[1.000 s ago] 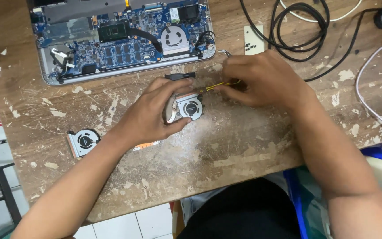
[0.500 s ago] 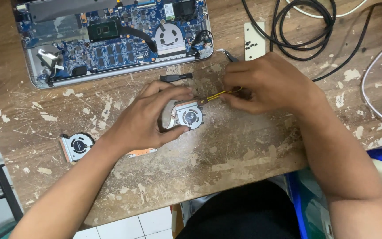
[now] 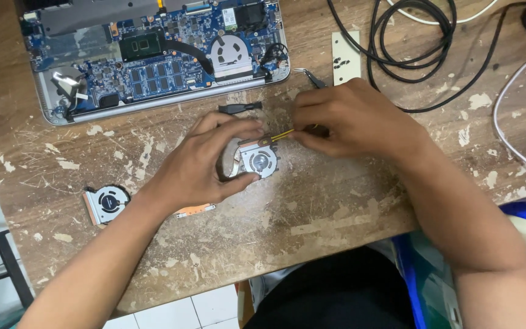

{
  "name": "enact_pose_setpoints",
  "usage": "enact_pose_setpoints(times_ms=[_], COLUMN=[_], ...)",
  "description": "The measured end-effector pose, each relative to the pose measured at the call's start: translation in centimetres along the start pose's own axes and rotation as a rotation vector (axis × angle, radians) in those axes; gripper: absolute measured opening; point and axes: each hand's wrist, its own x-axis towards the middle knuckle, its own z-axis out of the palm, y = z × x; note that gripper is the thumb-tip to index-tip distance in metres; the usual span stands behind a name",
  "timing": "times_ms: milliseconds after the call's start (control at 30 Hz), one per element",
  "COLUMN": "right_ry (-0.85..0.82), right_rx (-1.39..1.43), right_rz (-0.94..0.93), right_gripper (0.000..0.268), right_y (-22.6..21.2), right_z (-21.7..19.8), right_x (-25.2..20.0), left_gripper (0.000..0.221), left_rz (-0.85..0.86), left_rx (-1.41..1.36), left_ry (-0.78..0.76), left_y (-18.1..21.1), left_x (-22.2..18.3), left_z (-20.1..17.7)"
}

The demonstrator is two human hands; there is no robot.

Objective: The person is inspecting and cleaning laptop cooling fan components using a small screwdriver on a repair bench.

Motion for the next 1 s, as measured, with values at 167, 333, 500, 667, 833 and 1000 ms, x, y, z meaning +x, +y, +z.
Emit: enact_pose_setpoints(times_ms=[167,333,500,667,833,1000], right_ry=[-0.014,-0.002,0.029,0.037,0.059,0.161], right_rx=[-0.006,0.003,-0.015,-0.009,-0.045,-0.051], right_rz=[-0.008,-0.035,-0.063,-0.056,-0.083,-0.142], right_gripper=[0.009,0.01,0.007,0.008,0.008,0.005], right_y=[-0.8,-1.6,-2.8,-3.2,-3.8,-3.9], right_z=[0.0,0.5,0.3,0.7,1.3,1.4], right_x=[0.5,1.0,1.4,1.6,1.9,1.8], left_gripper=[0.081,0.08,0.079,0.079,0.079,0.079], left_rz=[-0.003,-0.013,-0.013,-0.003,-0.003,0.002], left_rx=[-0.005,0.0,-0.006,-0.005,0.004,0.023], left_ry=[-0.001,-0.001,0.003,0.013,0.018,0.017], left_y=[0.1,0.5,0.5,0.5,0.6,0.7], left_x=[0.1,0.1,0.0,-0.2,-0.3,-0.2], left_z=[0.0,-0.2,-0.2,-0.1,-0.2,-0.4])
